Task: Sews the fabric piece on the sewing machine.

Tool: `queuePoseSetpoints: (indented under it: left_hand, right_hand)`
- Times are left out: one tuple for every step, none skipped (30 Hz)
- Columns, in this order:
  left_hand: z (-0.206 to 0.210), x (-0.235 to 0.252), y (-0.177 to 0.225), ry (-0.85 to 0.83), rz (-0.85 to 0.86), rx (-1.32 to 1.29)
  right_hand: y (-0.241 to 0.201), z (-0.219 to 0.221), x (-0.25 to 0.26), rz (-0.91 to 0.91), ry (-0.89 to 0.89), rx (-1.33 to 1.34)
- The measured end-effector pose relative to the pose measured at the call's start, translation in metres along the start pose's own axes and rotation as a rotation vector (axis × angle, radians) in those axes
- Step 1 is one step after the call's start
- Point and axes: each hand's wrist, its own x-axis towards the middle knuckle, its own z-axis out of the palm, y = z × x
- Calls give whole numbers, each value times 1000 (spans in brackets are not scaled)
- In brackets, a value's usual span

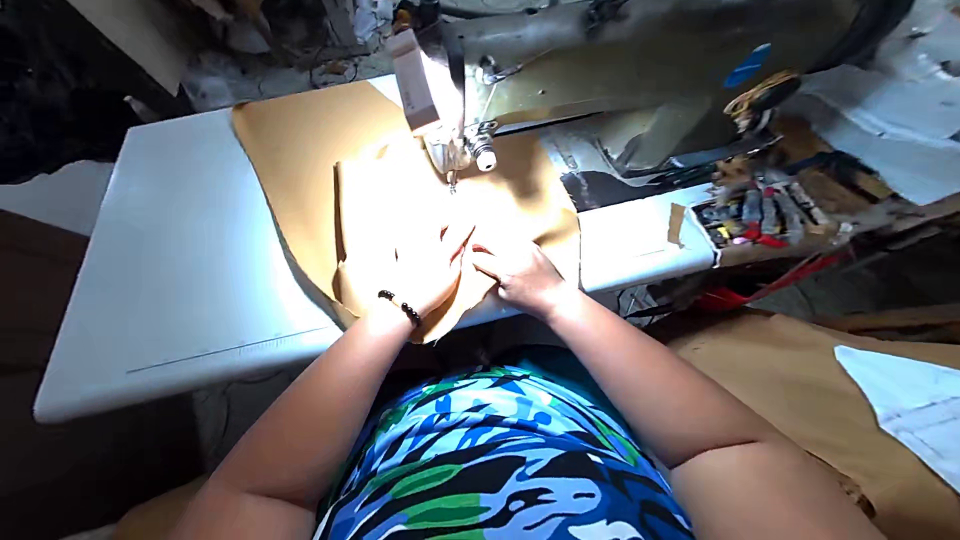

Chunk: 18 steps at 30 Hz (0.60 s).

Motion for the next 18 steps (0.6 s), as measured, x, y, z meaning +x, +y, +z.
queuePoseSetpoints:
  left_hand:
    - [1, 0, -1, 10, 8, -5]
    - [1, 0, -2, 14, 16, -21]
    - [0, -1, -3, 8, 21, -22]
    - [-4, -2, -4, -9, 19, -22]
    - [-10, -2, -3, -40, 18, -34]
    - [-14, 0, -2, -71, 16, -47]
    - [-16, 2, -4, -102, 20, -71]
    - [-15, 6, -8, -123, 33, -107]
    - [-13, 10, -14, -145, 51, -139]
    - [-11, 15, -19, -148, 79, -180]
    - [-9, 19, -23, -132, 114, -211]
    - [-7, 21, -24, -108, 146, -241]
    - [-6, 22, -24, -83, 162, -276]
    - [-5, 22, -24, -68, 161, -297]
    - [-4, 20, -22, -57, 153, -306]
    - [-1, 18, -20, -39, 146, -311]
    - [2, 15, -18, -15, 145, -319]
    - [7, 11, -16, 22, 145, -319]
  right_hand:
    - [1, 0, 0, 0, -3, 5]
    - [1, 0, 0, 4, -11, 6]
    - [1, 1, 0, 8, -12, 1]
    - [0, 3, -1, 18, -19, -10]
    - [-2, 4, -2, 37, -43, -20]
    - [-6, 2, -1, 62, -83, -27]
    - [-8, 0, 0, 90, -150, -31]
    - [-9, -2, 2, 123, -232, -28]
    - [-9, -6, 4, 176, -344, 0]
    - [-10, -11, 7, 231, -451, 34]
    - [-11, -17, 10, 264, -514, 53]
    - [-11, -21, 11, 265, -515, 53]
    - [-12, -24, 11, 252, -490, 57]
    - [-12, -26, 10, 221, -434, 56]
    - [-12, -27, 9, 179, -381, 46]
    - [-12, -27, 9, 141, -317, 38]
    - [-12, -27, 8, 113, -262, 35]
    - [-12, -26, 7, 97, -233, 31]
